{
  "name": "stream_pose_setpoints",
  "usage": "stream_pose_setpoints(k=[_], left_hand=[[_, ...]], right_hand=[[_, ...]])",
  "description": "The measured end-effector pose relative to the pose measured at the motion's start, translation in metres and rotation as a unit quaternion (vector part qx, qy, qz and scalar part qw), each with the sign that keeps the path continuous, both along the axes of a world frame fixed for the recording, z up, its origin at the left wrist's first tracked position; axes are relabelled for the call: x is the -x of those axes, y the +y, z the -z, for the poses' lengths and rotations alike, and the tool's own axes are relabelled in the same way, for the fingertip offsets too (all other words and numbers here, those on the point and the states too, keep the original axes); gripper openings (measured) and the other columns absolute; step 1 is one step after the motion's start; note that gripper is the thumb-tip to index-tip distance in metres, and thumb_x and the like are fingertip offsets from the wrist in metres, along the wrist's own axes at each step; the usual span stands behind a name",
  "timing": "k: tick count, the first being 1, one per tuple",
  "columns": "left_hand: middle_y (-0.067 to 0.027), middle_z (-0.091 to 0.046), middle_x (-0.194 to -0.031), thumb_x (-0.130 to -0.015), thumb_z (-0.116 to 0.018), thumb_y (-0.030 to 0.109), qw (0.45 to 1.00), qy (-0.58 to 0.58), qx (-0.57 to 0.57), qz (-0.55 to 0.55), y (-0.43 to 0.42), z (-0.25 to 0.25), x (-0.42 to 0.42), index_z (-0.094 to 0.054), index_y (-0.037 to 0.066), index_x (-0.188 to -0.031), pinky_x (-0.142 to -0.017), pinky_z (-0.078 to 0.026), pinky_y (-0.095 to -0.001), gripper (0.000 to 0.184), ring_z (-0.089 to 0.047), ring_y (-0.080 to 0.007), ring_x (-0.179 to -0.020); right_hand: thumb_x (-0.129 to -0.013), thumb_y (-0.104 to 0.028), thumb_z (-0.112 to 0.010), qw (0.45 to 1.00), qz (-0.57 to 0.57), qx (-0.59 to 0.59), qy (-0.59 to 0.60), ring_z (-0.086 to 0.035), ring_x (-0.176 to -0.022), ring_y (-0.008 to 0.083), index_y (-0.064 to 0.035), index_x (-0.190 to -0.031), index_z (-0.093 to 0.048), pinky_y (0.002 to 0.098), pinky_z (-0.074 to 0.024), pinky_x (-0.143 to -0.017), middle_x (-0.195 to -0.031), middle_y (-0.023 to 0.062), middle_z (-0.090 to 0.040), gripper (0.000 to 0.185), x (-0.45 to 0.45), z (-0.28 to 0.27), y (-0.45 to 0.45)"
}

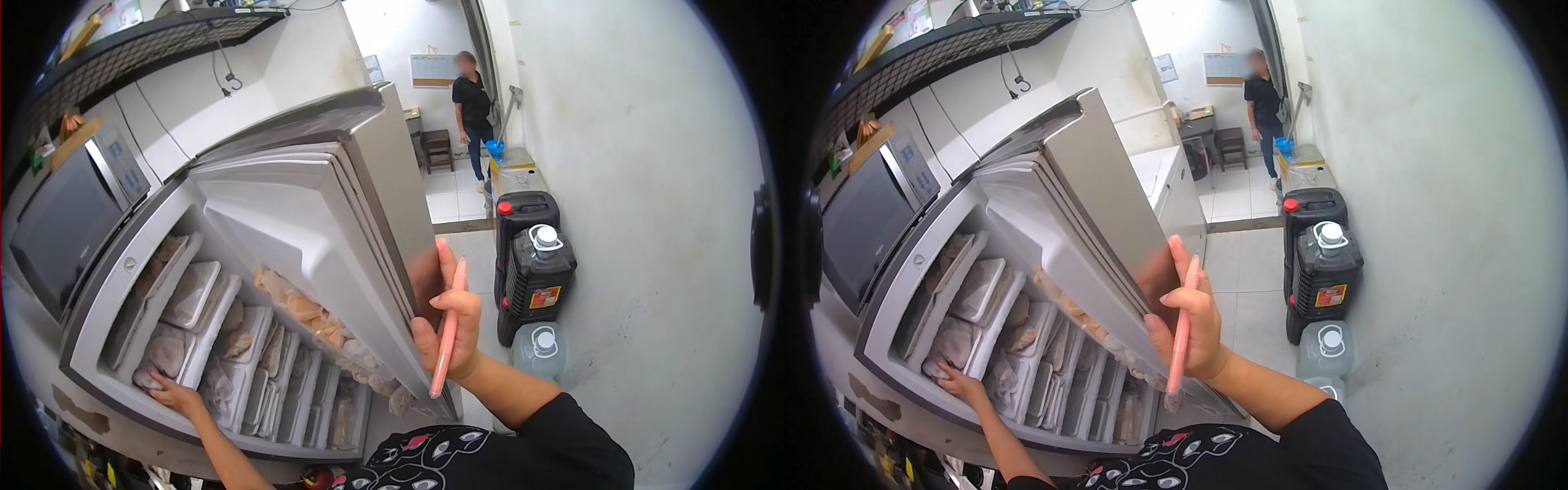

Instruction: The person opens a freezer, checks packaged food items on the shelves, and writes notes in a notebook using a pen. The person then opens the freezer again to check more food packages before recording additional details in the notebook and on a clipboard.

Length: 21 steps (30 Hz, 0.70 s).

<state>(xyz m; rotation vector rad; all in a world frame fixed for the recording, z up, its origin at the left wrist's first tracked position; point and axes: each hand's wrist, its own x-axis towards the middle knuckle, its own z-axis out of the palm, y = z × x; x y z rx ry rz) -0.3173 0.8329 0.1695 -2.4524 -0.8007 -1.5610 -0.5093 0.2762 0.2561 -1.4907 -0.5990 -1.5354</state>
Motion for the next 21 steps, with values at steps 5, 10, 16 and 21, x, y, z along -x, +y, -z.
stream_pose_setpoints(k=[5, 10, 16, 21], left_hand=[[-0.0318, -0.023, -0.134, -0.085, -0.044, -0.005, 0.999, -0.042, -0.012, 0.031, -0.006, -0.001, 0.004, -0.021, 0.008, -0.143, -0.101, -0.034, -0.0429, 0.064, -0.039, -0.044, -0.118], [-0.0339, -0.018, -0.137, -0.082, -0.05, -0.002, 0.991, -0.071, 0.02, 0.115, -0.016, -0.005, 0.014, -0.015, 0.005, -0.143, -0.103, -0.031, -0.0436, 0.071, -0.035, -0.0447, -0.122], [-0.0385, -0.006, -0.141, -0.081, -0.059, 0.008, 1.0, -0.014, -0.006, 0.024, -0.037, 0.006, 0.019, -0.004, 0.005, -0.144, -0.106, -0.024, -0.0469, 0.084, -0.024, -0.0503, -0.127], [-0.042, -0.008, -0.138, -0.082, -0.059, 0.016, 0.999, 0.016, 0.049, 0.019, -0.044, 0.011, 0.02, -0.002, 0.005, -0.144, -0.104, -0.026, -0.0489, 0.085, -0.027, -0.0538, -0.124]], right_hand=[[-0.083, -0.009, -0.06, 1.0, 0.005, 0.001, 0.001, -0.04, -0.12, 0.0412, -0.0067, -0.101, -0.039, 0.0455, -0.0249, -0.103, -0.133, 0.0424, -0.028, 0.028, 0.0, 0.001, 0.001], [-0.082, -0.009, -0.059, 1.0, 0.012, 0.002, -0.003, -0.043, -0.115, 0.0388, -0.0066, -0.101, -0.038, 0.0441, -0.0267, -0.101, -0.132, 0.0427, -0.028, 0.028, -0.002, 0.002, 0.001], [-0.082, -0.008, -0.059, 1.0, 0.021, 0.005, -0.002, -0.046, -0.109, 0.0361, -0.0063, -0.102, -0.038, 0.0433, -0.0295, -0.098, -0.132, 0.0435, -0.027, 0.029, -0.002, 0.003, 0.001], [-0.085, -0.009, -0.052, 0.999, -0.013, 0.018, 0.03, -0.017, -0.134, 0.0459, -0.0062, -0.101, -0.034, 0.0522, -0.0036, -0.107, -0.135, 0.0442, -0.017, 0.024, 0.0, 0.005, 0.001]])
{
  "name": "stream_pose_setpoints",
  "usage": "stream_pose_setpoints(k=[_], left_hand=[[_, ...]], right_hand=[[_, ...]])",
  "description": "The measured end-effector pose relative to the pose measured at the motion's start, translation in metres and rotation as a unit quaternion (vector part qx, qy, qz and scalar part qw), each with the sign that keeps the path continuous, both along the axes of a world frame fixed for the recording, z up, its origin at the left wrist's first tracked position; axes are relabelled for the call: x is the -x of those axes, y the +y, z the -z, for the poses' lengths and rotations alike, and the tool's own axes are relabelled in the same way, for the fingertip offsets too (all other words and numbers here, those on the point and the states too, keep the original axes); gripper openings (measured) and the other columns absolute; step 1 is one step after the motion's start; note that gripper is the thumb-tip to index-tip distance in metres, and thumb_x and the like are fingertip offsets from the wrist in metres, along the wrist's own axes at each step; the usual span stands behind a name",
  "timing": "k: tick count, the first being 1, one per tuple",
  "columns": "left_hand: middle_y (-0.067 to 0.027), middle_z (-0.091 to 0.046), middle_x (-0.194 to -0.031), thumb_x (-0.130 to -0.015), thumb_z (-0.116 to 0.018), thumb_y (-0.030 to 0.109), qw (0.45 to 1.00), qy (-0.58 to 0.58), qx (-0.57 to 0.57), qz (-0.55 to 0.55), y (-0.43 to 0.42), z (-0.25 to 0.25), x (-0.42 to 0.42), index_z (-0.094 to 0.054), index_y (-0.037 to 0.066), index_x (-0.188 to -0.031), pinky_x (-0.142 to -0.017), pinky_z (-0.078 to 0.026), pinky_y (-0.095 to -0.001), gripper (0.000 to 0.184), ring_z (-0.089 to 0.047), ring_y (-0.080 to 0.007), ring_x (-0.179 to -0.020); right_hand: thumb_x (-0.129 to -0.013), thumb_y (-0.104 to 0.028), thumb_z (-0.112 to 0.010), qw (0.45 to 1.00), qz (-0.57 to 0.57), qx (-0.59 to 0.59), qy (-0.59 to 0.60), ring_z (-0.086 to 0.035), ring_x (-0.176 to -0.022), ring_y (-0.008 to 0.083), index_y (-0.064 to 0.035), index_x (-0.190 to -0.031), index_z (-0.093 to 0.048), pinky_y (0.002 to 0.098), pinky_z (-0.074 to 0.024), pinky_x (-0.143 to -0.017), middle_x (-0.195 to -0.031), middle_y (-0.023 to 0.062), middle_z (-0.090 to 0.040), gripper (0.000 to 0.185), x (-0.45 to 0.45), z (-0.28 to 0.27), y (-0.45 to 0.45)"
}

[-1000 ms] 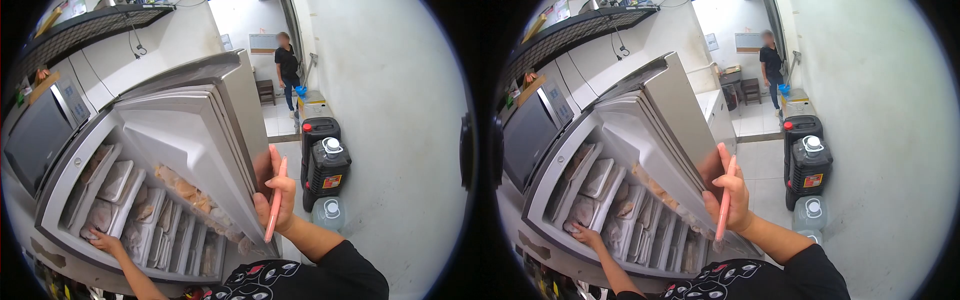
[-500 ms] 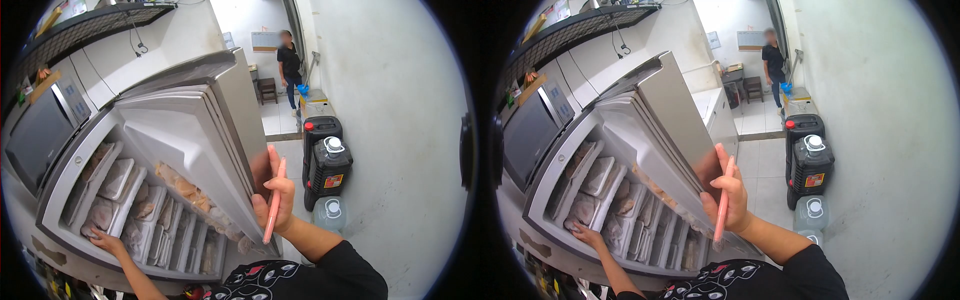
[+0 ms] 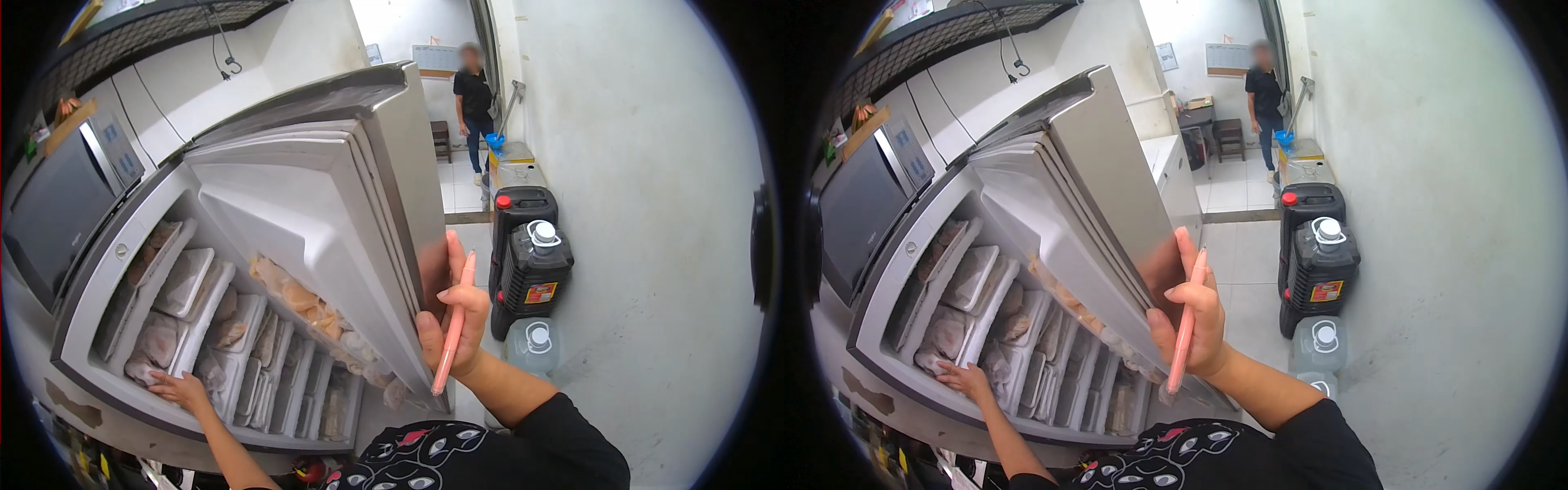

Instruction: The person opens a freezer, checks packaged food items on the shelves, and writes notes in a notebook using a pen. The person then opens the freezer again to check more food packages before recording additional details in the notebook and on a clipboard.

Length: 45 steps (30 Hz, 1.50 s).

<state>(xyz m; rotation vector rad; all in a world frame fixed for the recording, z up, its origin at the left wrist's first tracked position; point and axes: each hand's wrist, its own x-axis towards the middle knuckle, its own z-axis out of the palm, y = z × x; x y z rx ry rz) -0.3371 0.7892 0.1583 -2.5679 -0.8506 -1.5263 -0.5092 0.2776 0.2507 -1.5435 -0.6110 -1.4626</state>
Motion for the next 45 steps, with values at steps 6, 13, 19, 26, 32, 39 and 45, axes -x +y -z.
stream_pose_setpoints(k=[6, 13, 19, 26, 32, 39, 45], left_hand=[[-0.0485, -0.008, -0.133, -0.084, -0.058, 0.02, 1.0, 0.006, 0.019, 0.022, 0.009, -0.001, -0.008, 0.0, 0.003, -0.144, -0.102, -0.029, -0.0492, 0.085, -0.033, -0.0561, -0.119], [-0.0515, -0.008, -0.13, -0.084, -0.059, 0.02, 0.999, -0.001, 0.029, 0.033, 0.014, 0.001, -0.014, 0.002, 0.004, -0.144, -0.102, -0.029, -0.0474, 0.087, -0.036, -0.0562, -0.117], [-0.0457, -0.008, -0.135, -0.081, -0.061, 0.015, 0.996, 0.014, 0.056, 0.072, 0.004, -0.007, 0.006, 0.0, 0.011, -0.145, -0.103, -0.028, -0.0472, 0.089, -0.033, -0.0534, -0.121], [-0.0424, -0.008, -0.138, -0.078, -0.062, 0.014, 0.995, 0.034, 0.055, 0.075, 0.004, -0.007, 0.011, -0.003, 0.011, -0.145, -0.106, -0.024, -0.0466, 0.089, -0.024, -0.0522, -0.127], [-0.0421, -0.007, -0.138, -0.074, -0.065, 0.012, 0.989, 0.043, 0.099, 0.106, -0.005, -0.019, 0.017, -0.004, 0.007, -0.144, -0.107, -0.024, -0.0452, 0.093, -0.021, -0.0526, -0.128], [-0.0389, -0.003, -0.141, -0.072, -0.067, 0.012, 0.987, 0.025, 0.119, 0.107, 0.004, -0.013, 0.011, -0.007, 0.007, -0.145, -0.109, -0.019, -0.047, 0.094, -0.015, -0.0516, -0.131], [-0.0374, -0.002, -0.142, -0.073, -0.067, 0.012, 0.981, 0.029, 0.128, 0.141, -0.008, -0.022, 0.031, -0.006, 0.013, -0.145, -0.107, -0.023, -0.0473, 0.095, -0.016, -0.0507, -0.13]], right_hand=[[-0.086, -0.01, -0.052, 1.0, 0.01, 0.0, -0.003, -0.017, -0.134, 0.046, -0.0058, -0.1, -0.034, 0.0518, -0.0021, -0.108, -0.135, 0.0443, -0.017, 0.024, 0.0, 0.0, 0.002], [-0.083, -0.011, -0.059, 0.999, 0.039, -0.01, -0.036, -0.047, -0.11, 0.037, -0.0055, -0.101, -0.039, 0.0431, -0.0305, -0.098, -0.131, 0.0448, -0.027, 0.028, 0.0, -0.005, 0.002], [-0.084, -0.011, -0.056, 1.0, 0.01, -0.005, -0.026, -0.035, -0.121, 0.0407, -0.0056, -0.101, -0.037, 0.0467, -0.0209, -0.102, -0.133, 0.0438, -0.023, 0.026, 0.001, -0.002, 0.002], [-0.085, -0.011, -0.055, 1.0, -0.013, -0.01, -0.022, -0.029, -0.128, 0.0429, -0.0066, -0.102, -0.036, 0.0489, -0.0174, -0.105, -0.136, 0.0417, -0.02, 0.026, 0.0, 0.0, 0.003], [-0.086, -0.007, -0.053, 0.997, -0.061, -0.036, -0.028, -0.021, -0.133, 0.0415, -0.0089, -0.106, -0.034, 0.0489, -0.0162, -0.107, -0.141, 0.0368, -0.015, 0.028, -0.007, 0.004, 0.007], [-0.091, -0.016, -0.048, 0.998, -0.034, -0.047, -0.011, -0.019, -0.135, 0.0392, -0.0099, -0.105, -0.032, 0.0479, -0.0171, -0.109, -0.144, 0.0307, -0.015, 0.022, -0.003, -0.002, 0.012], [-0.094, -0.022, -0.044, 0.999, -0.024, -0.048, 0.006, -0.021, -0.135, 0.0392, -0.0108, -0.106, -0.032, 0.0481, -0.0216, -0.108, -0.144, 0.0307, -0.014, 0.021, 0.002, -0.004, 0.014]])
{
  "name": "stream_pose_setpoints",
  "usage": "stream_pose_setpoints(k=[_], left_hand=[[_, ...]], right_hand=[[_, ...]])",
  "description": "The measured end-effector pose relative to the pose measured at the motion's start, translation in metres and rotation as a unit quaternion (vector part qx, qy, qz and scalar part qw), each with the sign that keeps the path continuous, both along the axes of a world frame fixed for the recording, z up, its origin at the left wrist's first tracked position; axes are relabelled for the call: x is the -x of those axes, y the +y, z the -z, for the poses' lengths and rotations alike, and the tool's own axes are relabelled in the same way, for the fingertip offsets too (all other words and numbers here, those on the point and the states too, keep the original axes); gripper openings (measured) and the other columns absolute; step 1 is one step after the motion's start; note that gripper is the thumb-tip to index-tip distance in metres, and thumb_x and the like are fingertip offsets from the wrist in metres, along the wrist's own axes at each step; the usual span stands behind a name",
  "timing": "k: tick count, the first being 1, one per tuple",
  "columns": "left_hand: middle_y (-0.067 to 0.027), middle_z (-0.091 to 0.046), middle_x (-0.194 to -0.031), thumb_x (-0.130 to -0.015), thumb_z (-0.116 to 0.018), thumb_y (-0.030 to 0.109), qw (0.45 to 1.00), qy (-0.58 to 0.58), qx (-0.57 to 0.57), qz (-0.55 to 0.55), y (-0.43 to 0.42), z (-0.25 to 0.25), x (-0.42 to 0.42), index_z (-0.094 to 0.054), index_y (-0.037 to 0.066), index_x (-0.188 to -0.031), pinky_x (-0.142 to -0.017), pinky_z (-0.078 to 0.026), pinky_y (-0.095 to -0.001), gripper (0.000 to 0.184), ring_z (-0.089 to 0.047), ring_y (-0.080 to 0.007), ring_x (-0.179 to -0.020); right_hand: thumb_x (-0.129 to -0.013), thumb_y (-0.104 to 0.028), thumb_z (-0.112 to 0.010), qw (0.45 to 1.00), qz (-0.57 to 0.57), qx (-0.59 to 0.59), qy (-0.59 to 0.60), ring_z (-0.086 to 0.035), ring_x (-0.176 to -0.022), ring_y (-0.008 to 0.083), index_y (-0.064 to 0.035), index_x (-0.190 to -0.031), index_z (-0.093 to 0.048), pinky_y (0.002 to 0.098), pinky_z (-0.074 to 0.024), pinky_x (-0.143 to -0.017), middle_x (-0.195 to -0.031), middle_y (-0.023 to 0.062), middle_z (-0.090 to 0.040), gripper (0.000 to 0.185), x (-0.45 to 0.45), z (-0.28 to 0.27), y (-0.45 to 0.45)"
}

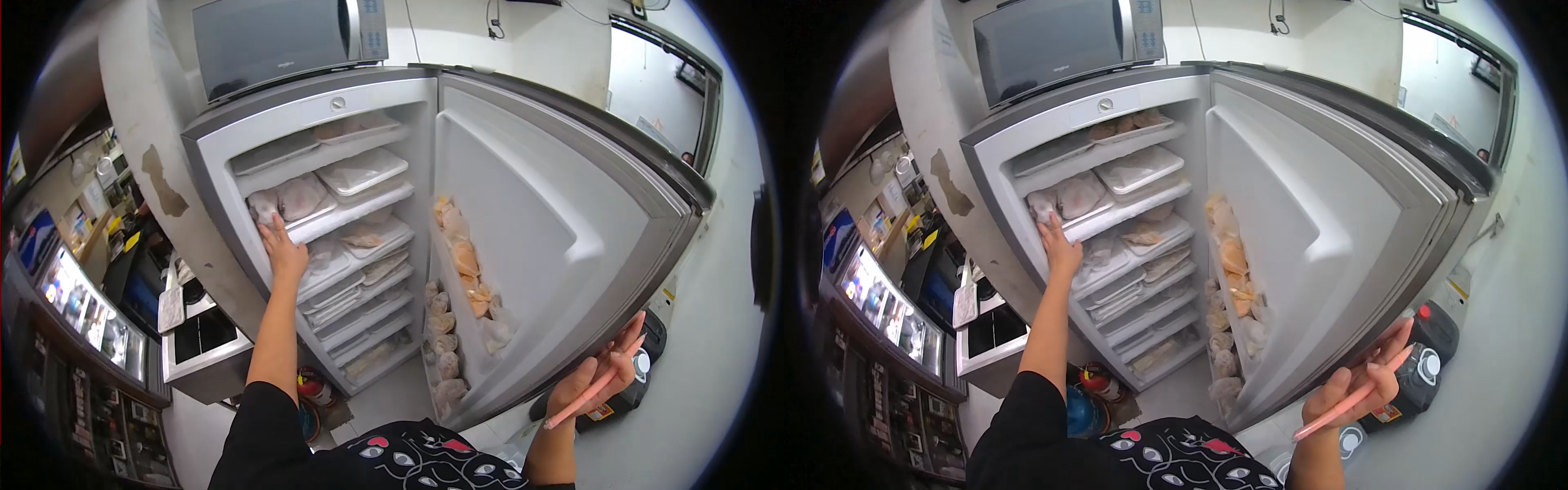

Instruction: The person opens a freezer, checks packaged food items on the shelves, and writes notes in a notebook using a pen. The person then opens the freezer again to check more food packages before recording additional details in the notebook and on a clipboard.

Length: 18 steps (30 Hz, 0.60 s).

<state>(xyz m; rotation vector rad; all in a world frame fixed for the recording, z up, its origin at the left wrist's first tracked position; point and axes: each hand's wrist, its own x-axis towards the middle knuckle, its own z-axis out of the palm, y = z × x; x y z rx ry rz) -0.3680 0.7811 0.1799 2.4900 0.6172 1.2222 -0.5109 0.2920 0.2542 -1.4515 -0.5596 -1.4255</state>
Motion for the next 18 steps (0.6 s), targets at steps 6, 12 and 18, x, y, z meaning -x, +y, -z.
stream_pose_setpoints(k=[6, 12, 18], left_hand=[[-0.0301, -0.001, -0.145, -0.072, -0.068, 0.01, 1.0, 0.02, 0.003, 0.004, -0.003, 0.002, 0.008, -0.009, 0.017, -0.145, -0.107, -0.025, -0.0467, 0.094, -0.018, -0.0482, -0.131], [-0.0285, -0.004, -0.145, -0.071, -0.067, 0.008, 0.999, 0.029, -0.024, 0.033, -0.022, 0.004, 0.027, -0.019, 0.013, -0.143, -0.107, -0.024, -0.046, 0.087, -0.019, -0.0467, -0.131], [-0.0266, -0.02, -0.142, -0.069, -0.068, 0.006, 0.99, 0.071, -0.1, 0.076, -0.054, 0.026, 0.072, -0.045, 0.006, -0.128, -0.107, -0.025, -0.0464, 0.063, -0.023, -0.0455, -0.13]], right_hand=[[-0.093, -0.022, -0.046, 0.999, -0.032, 0.005, 0.01, -0.018, -0.136, 0.039, -0.0117, -0.105, -0.031, 0.0479, -0.0195, -0.109, -0.144, 0.0307, -0.013, 0.022, 0.005, 0.0, 0.0], [-0.088, -0.021, -0.052, 0.996, -0.089, 0.016, 0.003, -0.022, -0.133, 0.0392, -0.0125, -0.103, -0.031, 0.0483, -0.0175, -0.107, -0.144, 0.0306, -0.017, 0.027, 0.009, 0.009, -0.006], [-0.088, -0.027, -0.052, 0.983, -0.167, 0.058, 0.043, -0.022, -0.134, 0.0365, -0.016, -0.104, -0.031, 0.0483, -0.0142, -0.107, -0.145, 0.0278, -0.018, 0.028, 0.021, 0.022, -0.011]])
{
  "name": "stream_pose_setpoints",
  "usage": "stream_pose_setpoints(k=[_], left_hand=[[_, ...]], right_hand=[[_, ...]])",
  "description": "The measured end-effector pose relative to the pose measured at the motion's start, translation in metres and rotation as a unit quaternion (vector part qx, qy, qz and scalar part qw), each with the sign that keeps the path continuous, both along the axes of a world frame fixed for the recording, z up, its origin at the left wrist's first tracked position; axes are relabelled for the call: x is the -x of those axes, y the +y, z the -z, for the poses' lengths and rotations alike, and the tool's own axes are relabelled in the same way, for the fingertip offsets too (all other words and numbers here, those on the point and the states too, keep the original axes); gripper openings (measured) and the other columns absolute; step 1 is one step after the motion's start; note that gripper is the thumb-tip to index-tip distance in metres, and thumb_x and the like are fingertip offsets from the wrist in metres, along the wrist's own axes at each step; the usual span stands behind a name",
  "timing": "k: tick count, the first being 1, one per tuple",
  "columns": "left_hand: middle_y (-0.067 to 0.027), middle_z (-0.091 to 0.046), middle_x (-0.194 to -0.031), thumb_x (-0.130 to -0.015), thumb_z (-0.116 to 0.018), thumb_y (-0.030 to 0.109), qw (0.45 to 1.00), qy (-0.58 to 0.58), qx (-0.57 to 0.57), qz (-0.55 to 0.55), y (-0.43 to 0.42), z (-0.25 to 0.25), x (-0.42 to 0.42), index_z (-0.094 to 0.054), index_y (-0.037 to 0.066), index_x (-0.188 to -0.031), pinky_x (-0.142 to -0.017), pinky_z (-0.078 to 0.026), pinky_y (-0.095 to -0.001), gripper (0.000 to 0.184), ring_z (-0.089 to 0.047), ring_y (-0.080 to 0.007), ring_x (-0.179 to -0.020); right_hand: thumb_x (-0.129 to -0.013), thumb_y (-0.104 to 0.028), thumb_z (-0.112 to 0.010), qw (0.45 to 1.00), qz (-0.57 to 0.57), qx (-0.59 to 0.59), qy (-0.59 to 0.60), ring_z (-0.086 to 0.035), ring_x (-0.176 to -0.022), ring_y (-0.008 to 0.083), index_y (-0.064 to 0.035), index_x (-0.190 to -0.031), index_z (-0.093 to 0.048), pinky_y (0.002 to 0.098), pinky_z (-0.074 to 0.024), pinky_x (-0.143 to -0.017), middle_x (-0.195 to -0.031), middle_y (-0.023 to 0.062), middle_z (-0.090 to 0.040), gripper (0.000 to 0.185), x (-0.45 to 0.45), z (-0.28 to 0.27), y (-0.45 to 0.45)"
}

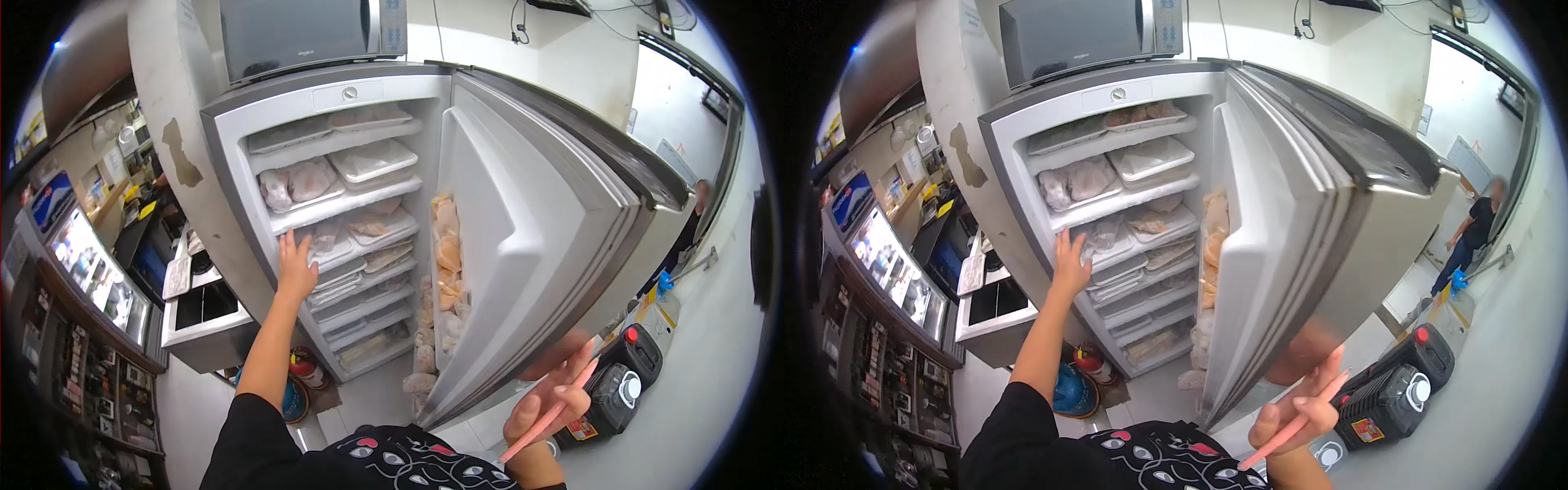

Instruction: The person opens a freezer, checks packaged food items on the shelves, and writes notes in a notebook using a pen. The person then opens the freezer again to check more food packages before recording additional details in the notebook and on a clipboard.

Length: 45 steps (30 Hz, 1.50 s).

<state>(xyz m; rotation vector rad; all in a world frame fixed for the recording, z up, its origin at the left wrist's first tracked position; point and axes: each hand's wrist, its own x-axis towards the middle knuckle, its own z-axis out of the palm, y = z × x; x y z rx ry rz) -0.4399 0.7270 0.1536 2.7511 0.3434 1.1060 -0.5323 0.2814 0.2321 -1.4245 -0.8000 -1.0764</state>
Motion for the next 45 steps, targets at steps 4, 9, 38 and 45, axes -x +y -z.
stream_pose_setpoints(k=[4, 9, 38, 45], left_hand=[[-0.0245, -0.03, -0.138, -0.068, -0.069, 0.007, 0.999, 0.011, -0.036, 0.024, -0.026, -0.003, 0.031, -0.057, 0.004, -0.113, -0.105, -0.029, -0.0474, 0.046, -0.026, -0.0443, -0.129], [-0.0247, -0.034, -0.136, -0.068, -0.069, 0.007, 0.999, 0.024, -0.013, 0.045, -0.038, -0.003, 0.06, -0.06, 0.003, -0.108, -0.104, -0.03, -0.0472, 0.041, -0.029, -0.044, -0.127], [-0.02, -0.035, -0.135, -0.092, -0.047, 0.012, 0.852, 0.021, 0.506, 0.129, -0.013, 0.202, 0.137, -0.022, -0.003, -0.137, -0.1, -0.033, -0.0332, 0.053, -0.042, -0.0259, -0.12], [-0.0172, -0.033, -0.133, -0.094, -0.044, 0.015, 0.752, -0.013, 0.646, 0.128, -0.03, 0.189, 0.148, -0.02, 0.0, -0.137, -0.1, -0.034, -0.0339, 0.052, -0.041, -0.0254, -0.119]], right_hand=[[-0.085, -0.02, -0.055, 0.998, -0.052, 0.017, -0.021, -0.03, -0.128, 0.0435, -0.0115, -0.103, -0.032, 0.0529, -0.025, -0.102, -0.14, 0.033, -0.022, 0.03, 0.001, 0.01, 0.004], [-0.085, -0.017, -0.056, 0.994, -0.087, 0.059, -0.017, -0.031, -0.125, 0.0474, -0.0106, -0.103, -0.033, 0.0573, -0.0252, -0.101, -0.139, 0.0346, -0.023, 0.031, 0.009, 0.016, 0.018], [-0.069, -0.002, -0.068, 0.975, -0.163, 0.129, 0.084, -0.053, -0.109, 0.0371, -0.0066, -0.097, -0.051, 0.0446, -0.0377, -0.094, -0.125, 0.0293, -0.049, 0.033, 0.01, 0.011, 0.12], [-0.069, 0.002, -0.065, 0.976, -0.087, 0.125, 0.154, -0.052, -0.111, 0.0368, -0.0051, -0.097, -0.051, 0.0429, -0.0374, -0.095, -0.125, 0.0281, -0.049, 0.033, 0.007, 0.035, 0.105]])
